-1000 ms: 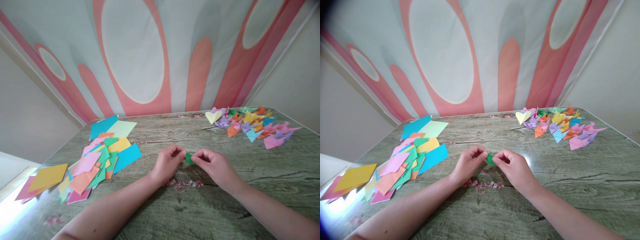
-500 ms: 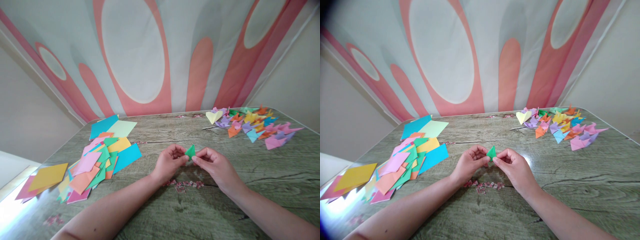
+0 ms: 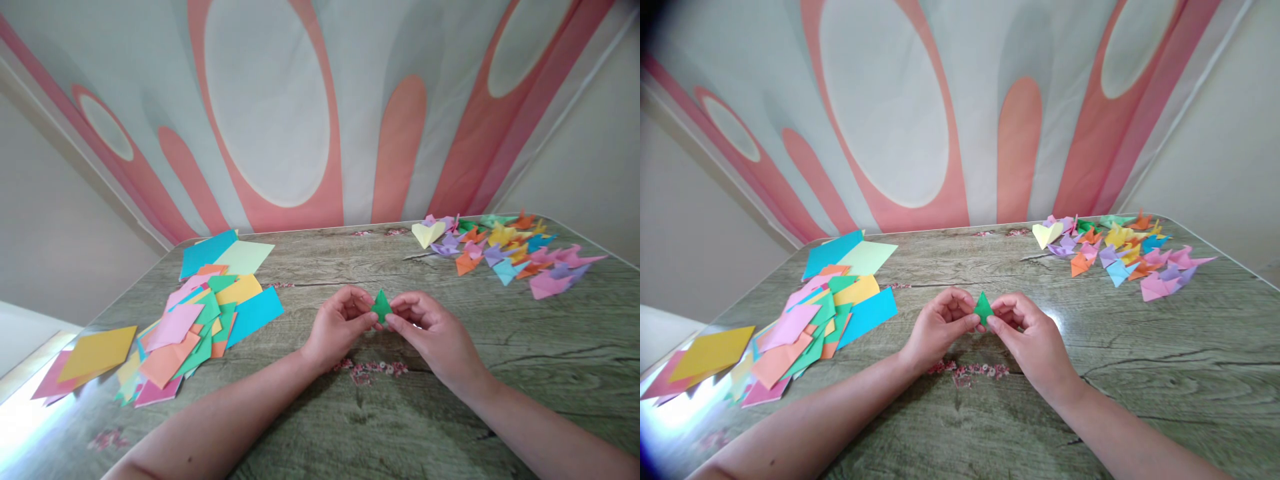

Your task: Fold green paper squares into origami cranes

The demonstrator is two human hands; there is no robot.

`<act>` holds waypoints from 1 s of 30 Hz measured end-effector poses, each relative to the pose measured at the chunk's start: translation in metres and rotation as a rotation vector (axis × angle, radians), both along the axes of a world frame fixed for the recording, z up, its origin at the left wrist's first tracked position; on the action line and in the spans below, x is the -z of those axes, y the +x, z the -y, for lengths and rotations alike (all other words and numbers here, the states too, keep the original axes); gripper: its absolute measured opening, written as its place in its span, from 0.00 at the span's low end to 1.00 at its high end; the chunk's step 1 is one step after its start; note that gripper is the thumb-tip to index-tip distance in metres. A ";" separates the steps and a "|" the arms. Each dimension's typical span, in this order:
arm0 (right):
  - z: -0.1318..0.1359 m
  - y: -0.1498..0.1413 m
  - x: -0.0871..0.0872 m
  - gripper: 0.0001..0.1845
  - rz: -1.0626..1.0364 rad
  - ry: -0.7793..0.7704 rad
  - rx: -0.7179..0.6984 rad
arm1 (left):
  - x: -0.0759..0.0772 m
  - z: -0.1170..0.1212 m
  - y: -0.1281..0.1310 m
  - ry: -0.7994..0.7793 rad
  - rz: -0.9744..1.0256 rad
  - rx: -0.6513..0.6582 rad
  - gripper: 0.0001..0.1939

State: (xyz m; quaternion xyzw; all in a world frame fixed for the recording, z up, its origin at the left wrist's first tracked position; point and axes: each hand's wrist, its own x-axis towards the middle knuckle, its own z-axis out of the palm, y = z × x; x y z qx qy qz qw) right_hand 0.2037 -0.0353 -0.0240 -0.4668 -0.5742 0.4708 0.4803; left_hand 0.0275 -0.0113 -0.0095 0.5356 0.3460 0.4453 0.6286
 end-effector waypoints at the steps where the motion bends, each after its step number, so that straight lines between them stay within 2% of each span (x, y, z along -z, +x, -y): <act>1: 0.000 0.000 0.000 0.10 0.013 0.003 0.008 | 0.000 0.000 0.000 -0.005 0.001 0.001 0.15; 5: 0.001 0.002 0.000 0.07 0.070 0.019 0.025 | 0.000 0.000 -0.001 -0.018 0.015 0.007 0.14; 8: 0.001 0.003 -0.001 0.06 0.083 0.018 -0.014 | -0.004 0.001 -0.001 -0.029 -0.033 -0.001 0.13; 14: 0.001 0.004 -0.001 0.04 0.089 0.053 -0.047 | -0.011 0.002 -0.004 0.041 -0.114 -0.012 0.10; 17: 0.001 0.004 -0.002 0.04 0.105 0.034 -0.046 | -0.012 0.001 -0.007 0.030 -0.134 0.030 0.08; 19: 0.001 0.004 -0.004 0.04 0.138 0.026 -0.046 | -0.012 0.000 -0.008 0.009 -0.169 0.038 0.08; 24: 0.002 0.004 -0.009 0.08 0.204 0.106 -0.061 | -0.009 0.001 -0.002 -0.047 -0.210 -0.066 0.10; 30: -0.002 0.001 0.001 0.12 0.075 -0.007 0.010 | -0.005 0.002 0.000 -0.015 -0.178 -0.076 0.10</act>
